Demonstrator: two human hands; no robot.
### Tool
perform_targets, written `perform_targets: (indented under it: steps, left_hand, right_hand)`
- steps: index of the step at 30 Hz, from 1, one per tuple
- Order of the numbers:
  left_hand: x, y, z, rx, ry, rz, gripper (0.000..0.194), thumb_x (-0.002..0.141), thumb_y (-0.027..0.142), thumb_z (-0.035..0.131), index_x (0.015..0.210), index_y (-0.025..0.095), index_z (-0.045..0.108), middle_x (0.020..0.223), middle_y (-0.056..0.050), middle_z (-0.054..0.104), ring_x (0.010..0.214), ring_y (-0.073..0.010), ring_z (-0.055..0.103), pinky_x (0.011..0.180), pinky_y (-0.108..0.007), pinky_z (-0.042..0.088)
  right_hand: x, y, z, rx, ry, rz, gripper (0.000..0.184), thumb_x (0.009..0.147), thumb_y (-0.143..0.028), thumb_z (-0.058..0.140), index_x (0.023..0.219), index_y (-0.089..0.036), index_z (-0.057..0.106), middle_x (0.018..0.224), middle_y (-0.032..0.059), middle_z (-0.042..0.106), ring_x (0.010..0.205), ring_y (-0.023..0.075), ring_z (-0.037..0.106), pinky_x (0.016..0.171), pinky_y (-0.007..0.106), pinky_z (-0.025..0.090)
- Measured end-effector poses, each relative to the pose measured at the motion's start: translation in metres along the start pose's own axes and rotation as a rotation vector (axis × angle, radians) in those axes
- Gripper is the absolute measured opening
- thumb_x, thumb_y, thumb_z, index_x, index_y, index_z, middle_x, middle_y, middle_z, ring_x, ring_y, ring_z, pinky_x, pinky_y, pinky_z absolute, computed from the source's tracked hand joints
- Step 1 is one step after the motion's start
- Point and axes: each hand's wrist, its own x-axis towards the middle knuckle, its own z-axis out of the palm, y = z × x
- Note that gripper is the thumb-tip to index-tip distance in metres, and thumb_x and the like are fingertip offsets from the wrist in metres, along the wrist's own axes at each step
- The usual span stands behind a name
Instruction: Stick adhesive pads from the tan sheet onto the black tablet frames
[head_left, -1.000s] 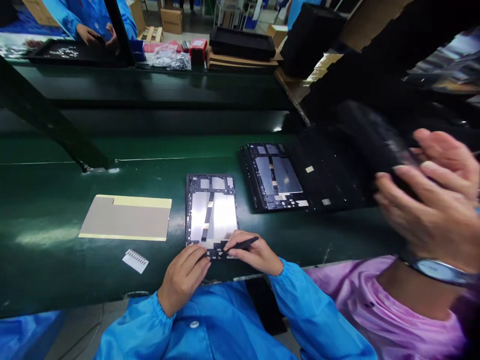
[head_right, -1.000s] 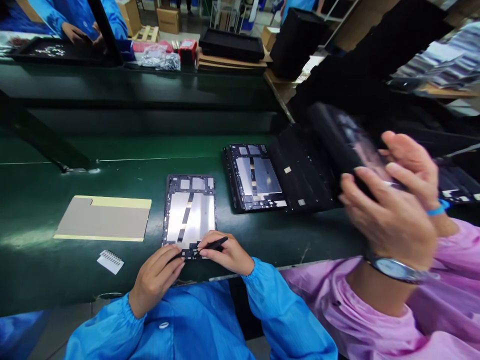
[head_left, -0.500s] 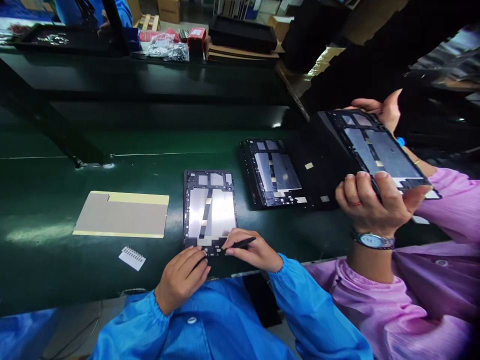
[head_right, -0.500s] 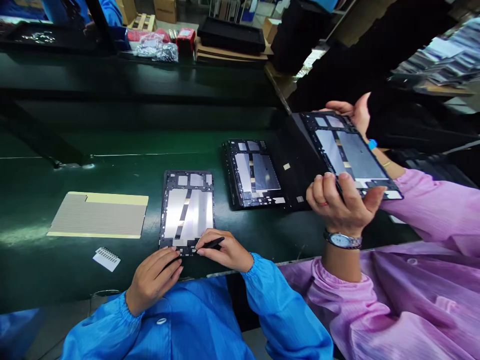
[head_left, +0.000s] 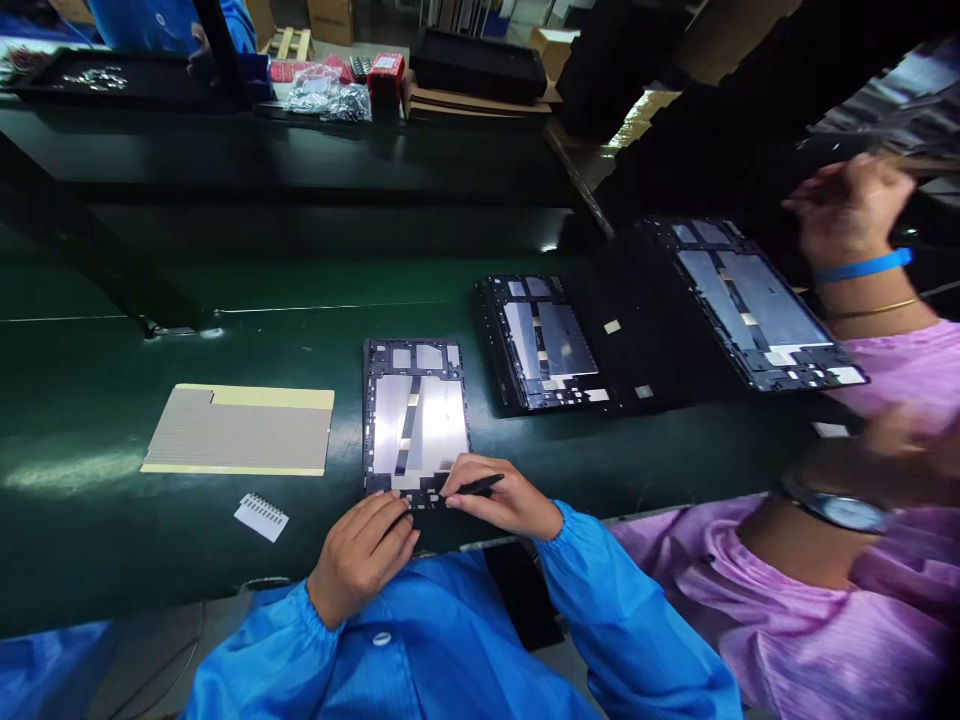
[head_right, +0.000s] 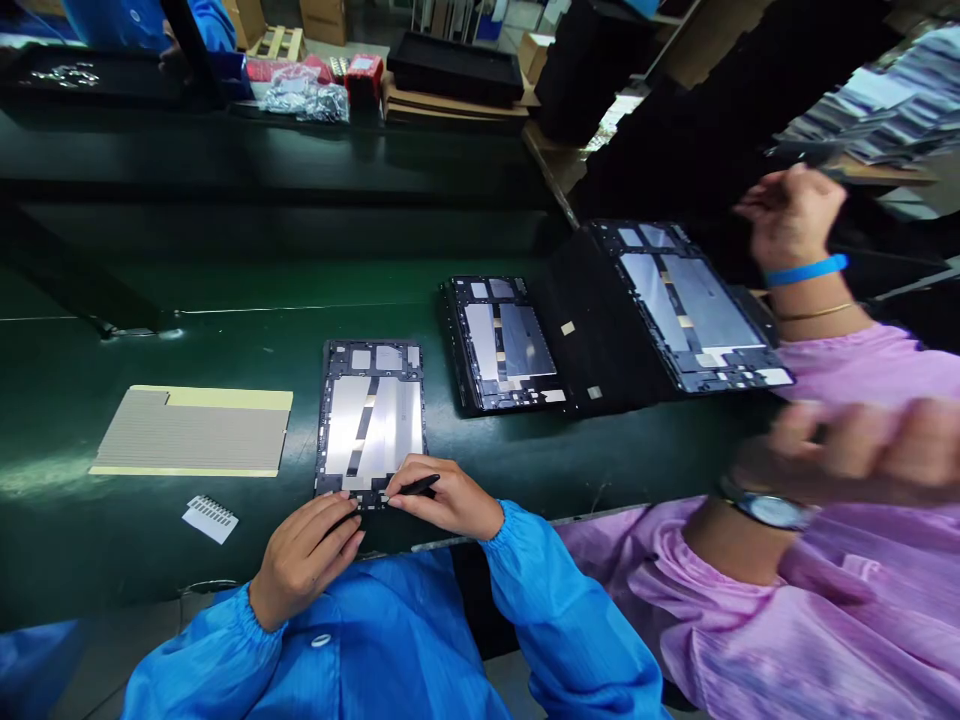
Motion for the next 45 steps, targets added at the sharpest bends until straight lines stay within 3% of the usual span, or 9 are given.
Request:
perform_targets:
  steps: [11, 16, 26, 31, 36, 40, 45]
  left_hand:
    - [0.000, 0.000, 0.004, 0.033, -0.092, 0.058, 0.018, 0.090, 0.023, 0.069, 0.105, 0.014, 0.071, 0.109, -0.012, 0.075, 0.106, -0.0248, 0.071, 0.095, -0.040, 0.061]
    - [0.000, -0.001, 0.004, 0.032, -0.101, 0.051, 0.019, 0.091, 0.024, 0.067, 0.106, 0.013, 0.070, 0.109, -0.013, 0.074, 0.104, -0.0246, 0.071, 0.094, -0.040, 0.061]
    - [0.001, -0.003, 0.005, 0.035, -0.158, 0.027, 0.027, 0.092, 0.027, 0.066, 0.116, 0.015, 0.067, 0.115, -0.014, 0.072, 0.106, -0.0249, 0.069, 0.092, -0.039, 0.059]
    - [0.004, 0.004, 0.010, 0.091, -0.229, -0.012, 0.033, 0.094, 0.034, 0.063, 0.122, 0.018, 0.066, 0.124, -0.016, 0.068, 0.107, -0.0268, 0.067, 0.087, -0.041, 0.059]
    - [-0.004, 0.010, 0.006, 0.089, -0.169, -0.025, 0.036, 0.093, 0.027, 0.064, 0.127, 0.017, 0.064, 0.129, -0.015, 0.066, 0.116, -0.0262, 0.064, 0.093, -0.038, 0.058]
    - [-0.017, 0.007, 0.000, 0.085, -0.020, -0.077, 0.031, 0.092, 0.022, 0.065, 0.121, 0.013, 0.067, 0.121, -0.015, 0.069, 0.116, -0.0270, 0.064, 0.097, -0.038, 0.058]
    - [-0.015, 0.010, 0.006, 0.103, -0.023, -0.184, 0.027, 0.094, 0.026, 0.061, 0.117, 0.014, 0.070, 0.117, -0.015, 0.071, 0.108, -0.0279, 0.068, 0.089, -0.040, 0.062]
  right_hand:
    - [-0.005, 0.005, 0.002, 0.002, 0.014, -0.089, 0.008, 0.095, -0.024, 0.067, 0.099, -0.019, 0.072, 0.088, 0.0080, 0.073, 0.083, 0.0180, 0.068, 0.076, 0.030, 0.058]
    - [-0.006, 0.009, 0.002, 0.059, 0.100, -0.044, 0.006, 0.093, -0.025, 0.069, 0.096, -0.020, 0.072, 0.088, 0.0072, 0.073, 0.081, 0.0182, 0.070, 0.076, 0.032, 0.058]
    - [-0.006, 0.005, 0.002, 0.018, 0.037, -0.008, 0.011, 0.095, -0.029, 0.067, 0.096, -0.021, 0.074, 0.087, 0.0079, 0.075, 0.080, 0.0185, 0.070, 0.074, 0.032, 0.058]
    - [-0.007, 0.013, 0.005, 0.200, 0.243, 0.075, 0.020, 0.092, -0.041, 0.069, 0.089, -0.022, 0.072, 0.081, 0.0072, 0.075, 0.079, 0.0207, 0.069, 0.073, 0.036, 0.058]
    - [-0.008, 0.009, 0.012, 0.261, 0.379, 0.134, 0.019, 0.088, -0.042, 0.073, 0.085, -0.023, 0.072, 0.078, 0.0054, 0.074, 0.076, 0.0203, 0.068, 0.070, 0.035, 0.056]
    - [-0.006, 0.001, 0.019, 0.216, 0.358, 0.167, 0.017, 0.088, -0.040, 0.073, 0.086, -0.023, 0.073, 0.079, 0.0058, 0.075, 0.077, 0.0206, 0.068, 0.072, 0.035, 0.056]
    - [0.002, -0.003, 0.022, 0.204, 0.373, 0.199, 0.017, 0.088, -0.040, 0.074, 0.085, -0.024, 0.073, 0.078, 0.0044, 0.074, 0.074, 0.0198, 0.070, 0.069, 0.033, 0.057]
